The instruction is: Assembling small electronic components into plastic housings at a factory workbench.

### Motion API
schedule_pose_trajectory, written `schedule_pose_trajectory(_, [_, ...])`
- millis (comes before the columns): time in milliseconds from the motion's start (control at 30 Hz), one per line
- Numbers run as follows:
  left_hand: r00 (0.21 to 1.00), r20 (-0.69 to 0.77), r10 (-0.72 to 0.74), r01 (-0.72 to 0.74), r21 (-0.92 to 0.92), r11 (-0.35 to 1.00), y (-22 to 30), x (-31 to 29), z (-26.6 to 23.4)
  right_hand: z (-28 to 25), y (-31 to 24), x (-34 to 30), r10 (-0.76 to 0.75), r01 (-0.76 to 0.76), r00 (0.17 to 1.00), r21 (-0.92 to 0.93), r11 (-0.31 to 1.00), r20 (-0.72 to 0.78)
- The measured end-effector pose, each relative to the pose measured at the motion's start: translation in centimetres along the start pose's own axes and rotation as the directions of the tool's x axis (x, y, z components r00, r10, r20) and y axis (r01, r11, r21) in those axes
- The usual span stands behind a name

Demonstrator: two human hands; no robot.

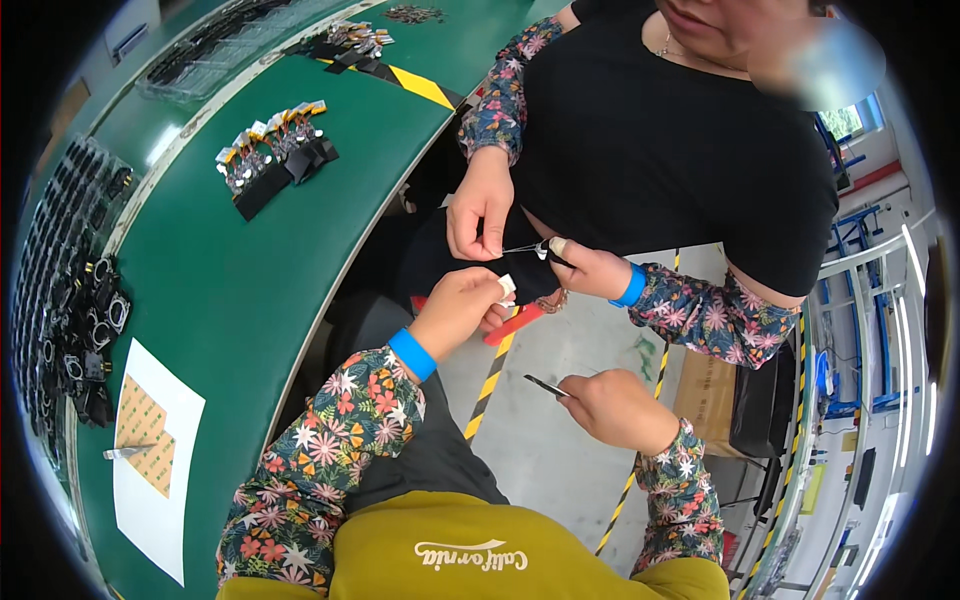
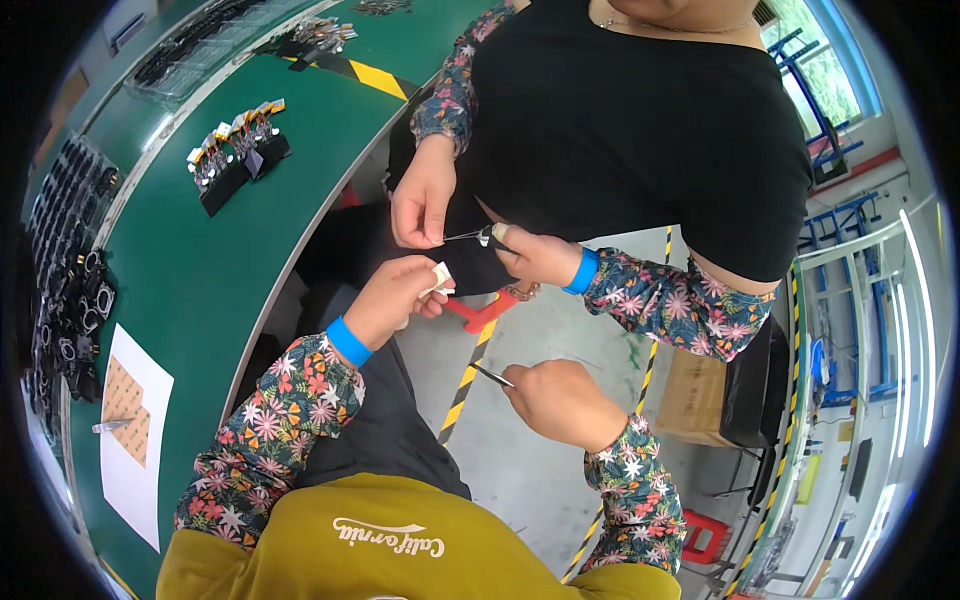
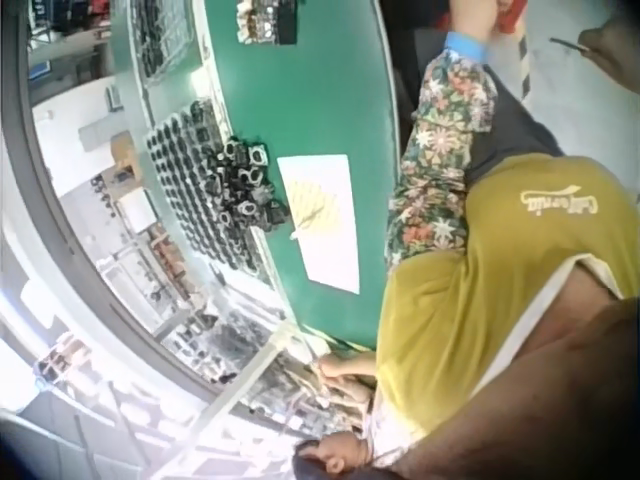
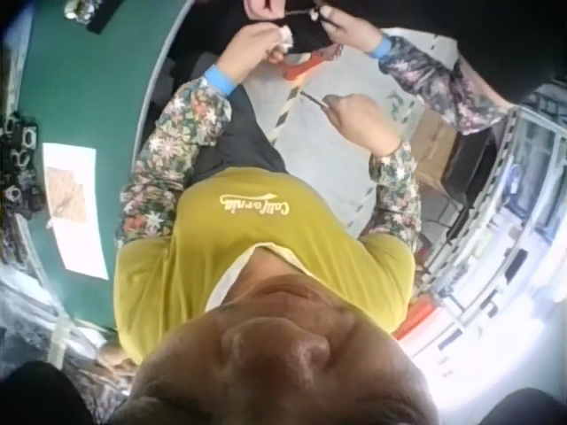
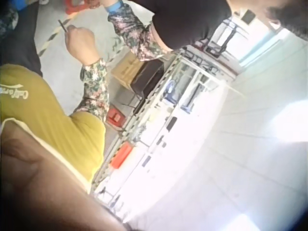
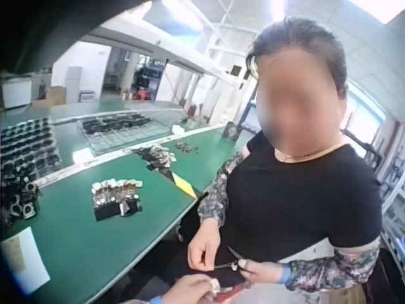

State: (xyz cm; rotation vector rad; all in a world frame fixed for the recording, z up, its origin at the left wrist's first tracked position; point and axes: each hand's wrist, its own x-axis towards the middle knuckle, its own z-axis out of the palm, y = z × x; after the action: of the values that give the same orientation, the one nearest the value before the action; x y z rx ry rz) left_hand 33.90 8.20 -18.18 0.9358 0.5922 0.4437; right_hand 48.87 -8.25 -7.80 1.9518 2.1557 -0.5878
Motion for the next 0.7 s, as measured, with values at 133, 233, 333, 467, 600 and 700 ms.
schedule_pose_trajectory(133, [0.999, -0.052, -0.005, 0.01, 0.095, 0.995, -0.3, 0.8, 1.4, 0.5, 0.6, -1.1, 0.009, -0.003, 0.998, 0.108, 0.994, -0.059])
schedule_pose_trajectory(233, [1.0, -0.01, 0.003, -0.003, -0.014, 1.0, -1.4, 2.0, 1.7, 0.8, 1.0, -1.7, 0.027, -0.013, 0.996, 0.158, 0.987, -0.09])
schedule_pose_trajectory(333, [0.999, -0.032, 0.02, -0.022, -0.065, 0.998, -2.1, 2.3, 2.1, 1.2, 1.5, -2.3, 0.056, -0.031, 0.992, 0.205, 0.978, -0.114])
schedule_pose_trajectory(467, [1.0, -0.012, 0.007, -0.008, -0.113, 0.994, -1.4, 2.0, 2.6, 1.7, 2.1, -2.6, 0.074, -0.036, 0.988, 0.259, 0.965, -0.138])
schedule_pose_trajectory(600, [0.999, 0.028, -0.039, 0.045, -0.254, 0.966, -0.8, 2.0, 2.5, 1.9, 2.4, -2.4, 0.07, -0.025, 0.986, 0.275, 0.961, -0.155])
schedule_pose_trajectory(700, [1.0, 0.014, -0.026, 0.028, -0.2, 0.979, 0.0, 1.2, 2.6, 1.8, 2.3, -2.5, 0.083, -0.034, 0.984, 0.298, 0.954, -0.155])
